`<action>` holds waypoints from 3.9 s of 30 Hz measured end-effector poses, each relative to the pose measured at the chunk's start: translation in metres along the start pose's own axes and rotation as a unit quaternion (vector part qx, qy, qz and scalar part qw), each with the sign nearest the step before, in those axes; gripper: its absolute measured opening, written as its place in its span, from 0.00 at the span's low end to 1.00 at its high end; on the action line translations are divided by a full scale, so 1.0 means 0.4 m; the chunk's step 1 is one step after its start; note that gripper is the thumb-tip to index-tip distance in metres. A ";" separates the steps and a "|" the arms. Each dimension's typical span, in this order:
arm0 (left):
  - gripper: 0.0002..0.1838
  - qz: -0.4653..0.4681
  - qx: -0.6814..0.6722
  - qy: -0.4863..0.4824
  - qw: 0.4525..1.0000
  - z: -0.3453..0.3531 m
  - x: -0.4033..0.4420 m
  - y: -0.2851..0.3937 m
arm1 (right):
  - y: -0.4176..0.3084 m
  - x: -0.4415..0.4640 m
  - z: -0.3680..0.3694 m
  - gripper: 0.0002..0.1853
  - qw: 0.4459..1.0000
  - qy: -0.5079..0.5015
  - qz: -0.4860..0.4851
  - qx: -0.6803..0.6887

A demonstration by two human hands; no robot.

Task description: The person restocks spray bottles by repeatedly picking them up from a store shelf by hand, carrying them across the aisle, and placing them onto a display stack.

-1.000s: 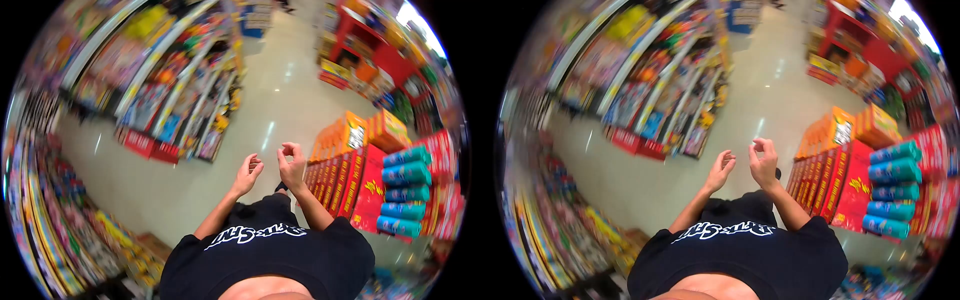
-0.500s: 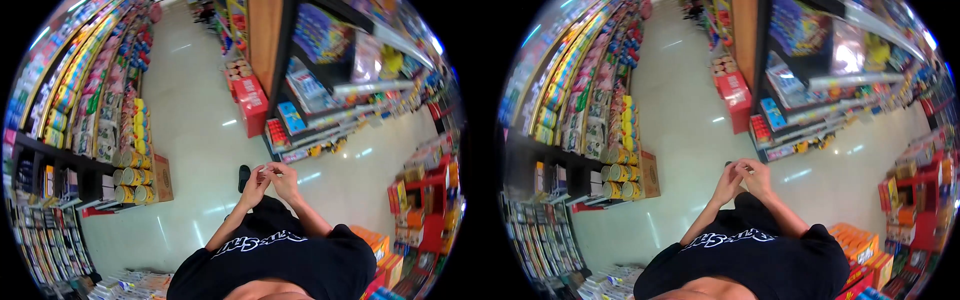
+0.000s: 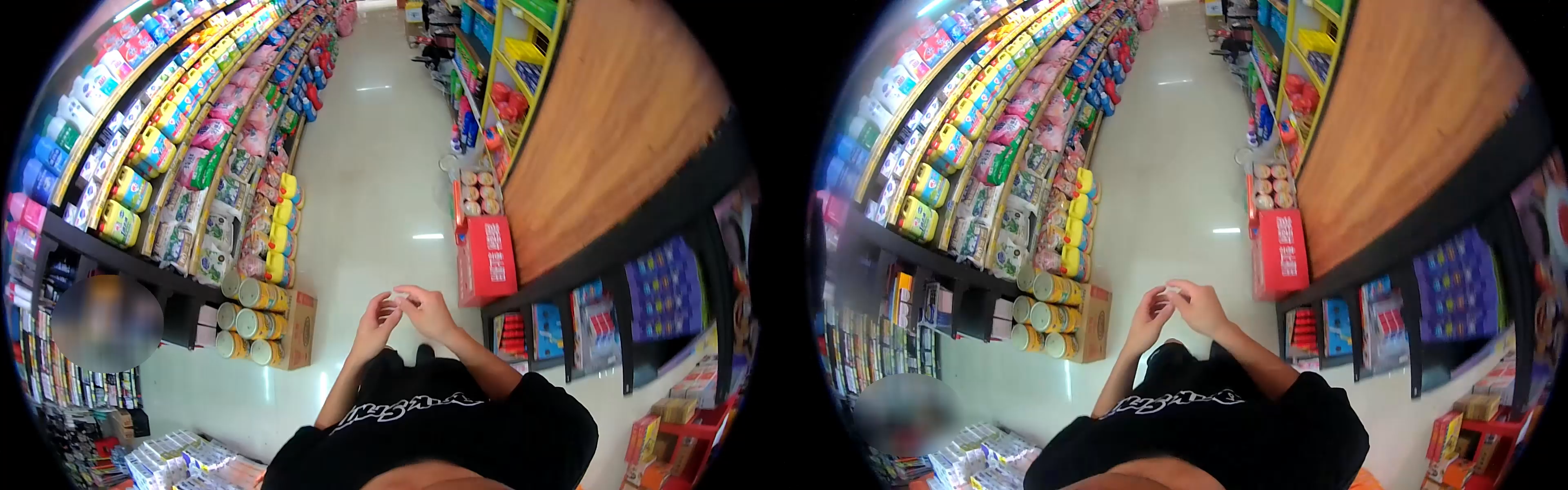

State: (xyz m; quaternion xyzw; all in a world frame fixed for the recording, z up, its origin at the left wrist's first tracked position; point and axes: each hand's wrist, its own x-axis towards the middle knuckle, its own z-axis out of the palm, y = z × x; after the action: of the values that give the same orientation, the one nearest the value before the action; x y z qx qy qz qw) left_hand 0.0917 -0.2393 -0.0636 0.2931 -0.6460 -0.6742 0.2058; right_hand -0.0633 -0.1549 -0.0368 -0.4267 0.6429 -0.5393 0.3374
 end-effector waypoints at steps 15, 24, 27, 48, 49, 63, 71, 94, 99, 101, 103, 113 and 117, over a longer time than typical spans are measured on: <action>0.23 -0.031 -0.013 -0.033 0.999 -0.443 0.880 0.016 | 0.041 0.910 -0.012 0.30 0.985 -0.052 0.012 -0.162; 0.29 0.072 0.058 -0.189 0.978 -0.470 1.467 0.259 | 0.094 1.407 -0.094 0.35 0.972 0.128 -0.085 -0.176; 0.34 0.102 0.115 -0.208 0.966 -0.461 1.643 0.290 | 0.108 1.581 -0.149 0.35 0.991 0.111 0.041 -0.055; 0.50 0.062 -0.010 -0.228 0.972 -0.613 2.927 0.311 | 0.267 2.847 -0.526 0.27 0.988 0.126 -0.029 -0.089; 0.50 0.051 -0.006 -0.239 0.970 -0.620 2.995 0.303 | 0.284 2.903 -0.552 0.27 0.987 0.128 0.001 -0.093; 0.47 0.081 0.146 -0.536 0.828 -0.356 3.893 0.572 | 0.342 3.428 -1.028 0.30 0.921 0.387 0.045 -0.009; 0.48 0.087 0.118 -0.535 0.832 -0.044 4.217 0.600 | 0.445 3.615 -1.442 0.40 0.875 0.483 0.037 -0.006; 0.38 0.124 -0.038 -0.586 0.800 0.627 4.924 0.602 | 0.673 4.020 -2.154 0.18 0.651 0.707 0.177 -0.214; 0.40 0.217 -0.046 -0.589 0.777 0.608 4.923 0.519 | 0.630 4.049 -2.116 0.25 0.559 0.801 0.071 -0.204; 0.42 0.191 -0.077 -0.612 0.764 0.573 4.890 0.520 | 0.596 4.048 -2.066 0.31 0.506 0.845 0.137 -0.105; 0.44 0.223 -0.050 -0.630 0.742 0.541 4.855 0.525 | 0.584 4.042 -2.014 0.36 0.452 0.880 0.139 -0.047; 0.47 0.405 -0.082 -0.699 0.583 0.367 4.532 0.533 | 0.462 3.838 -1.649 0.39 0.260 0.962 0.083 -0.019; 0.49 0.386 -0.142 -0.736 0.538 0.291 4.275 0.511 | 0.451 3.637 -1.443 0.40 0.183 0.968 0.092 -0.142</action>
State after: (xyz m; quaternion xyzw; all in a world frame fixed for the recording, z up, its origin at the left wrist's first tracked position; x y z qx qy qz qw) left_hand -1.2775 -1.2904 -0.0827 -0.6170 -0.5160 -0.5909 -0.0625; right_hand -1.2067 -1.2385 -0.0651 0.4554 0.5603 -0.3891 -0.5721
